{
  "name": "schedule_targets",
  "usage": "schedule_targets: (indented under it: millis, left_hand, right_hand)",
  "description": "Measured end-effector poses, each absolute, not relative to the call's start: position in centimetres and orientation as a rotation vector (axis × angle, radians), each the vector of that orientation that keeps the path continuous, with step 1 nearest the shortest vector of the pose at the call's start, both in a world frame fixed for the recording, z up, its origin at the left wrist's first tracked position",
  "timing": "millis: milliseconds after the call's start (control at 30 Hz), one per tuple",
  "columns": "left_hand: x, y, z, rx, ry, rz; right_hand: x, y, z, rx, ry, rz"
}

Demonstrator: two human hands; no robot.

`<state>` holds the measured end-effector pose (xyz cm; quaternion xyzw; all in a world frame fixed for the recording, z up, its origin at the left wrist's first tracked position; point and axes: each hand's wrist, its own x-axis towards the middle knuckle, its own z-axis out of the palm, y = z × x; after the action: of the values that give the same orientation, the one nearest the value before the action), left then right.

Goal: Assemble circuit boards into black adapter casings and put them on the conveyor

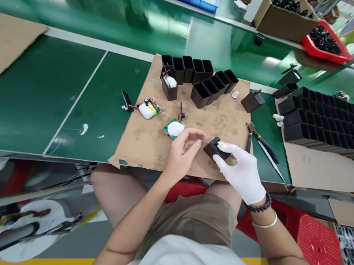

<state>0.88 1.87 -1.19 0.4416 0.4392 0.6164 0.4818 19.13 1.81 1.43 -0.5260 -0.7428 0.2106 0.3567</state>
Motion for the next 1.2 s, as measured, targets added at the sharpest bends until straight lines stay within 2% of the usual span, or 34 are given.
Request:
schedule_targets:
  millis: [200, 367, 633, 767, 900, 1067, 1200]
  left_hand:
    - [0.9, 1.8, -1.4, 1.034, 1.062, 1.573]
    - [0.9, 1.5, -1.2, 1.071, 1.080, 1.541]
    - [1.1, 1.1, -1.5, 1.158, 1.137, 1.551]
    - [1.0, 0.9, -1.4, 1.325, 1.199, 1.584]
    - [1.5, 0.4, -1.7, 1.812, 1.407, 1.618]
    - [2.9, 0.1, -2.3, 2.457, 1.750, 1.391]
    - [3.1, 0.2, -2.3, 2.474, 1.787, 1.449]
  right_hand:
    - [19.1, 2.6, 1.2, -1.195, -1.213, 1.259]
    - [17.6, 2.1, 2.3, -0.961, -1.040, 1.796]
    - [16.2, 1.2, 5.2, -0.672, -0.334, 2.111]
    - [15.8, 0.9, 5.2, -0.802, -0.284, 2.005]
    - [16.7, 3.3, 5.8, -0.958, -0.706, 1.584]
    - [19.2, 15.7, 9.2, -1.082, -1.406, 0.909]
    - [19.4, 26.8, 11.6, -1.597, -1.673, 0.553]
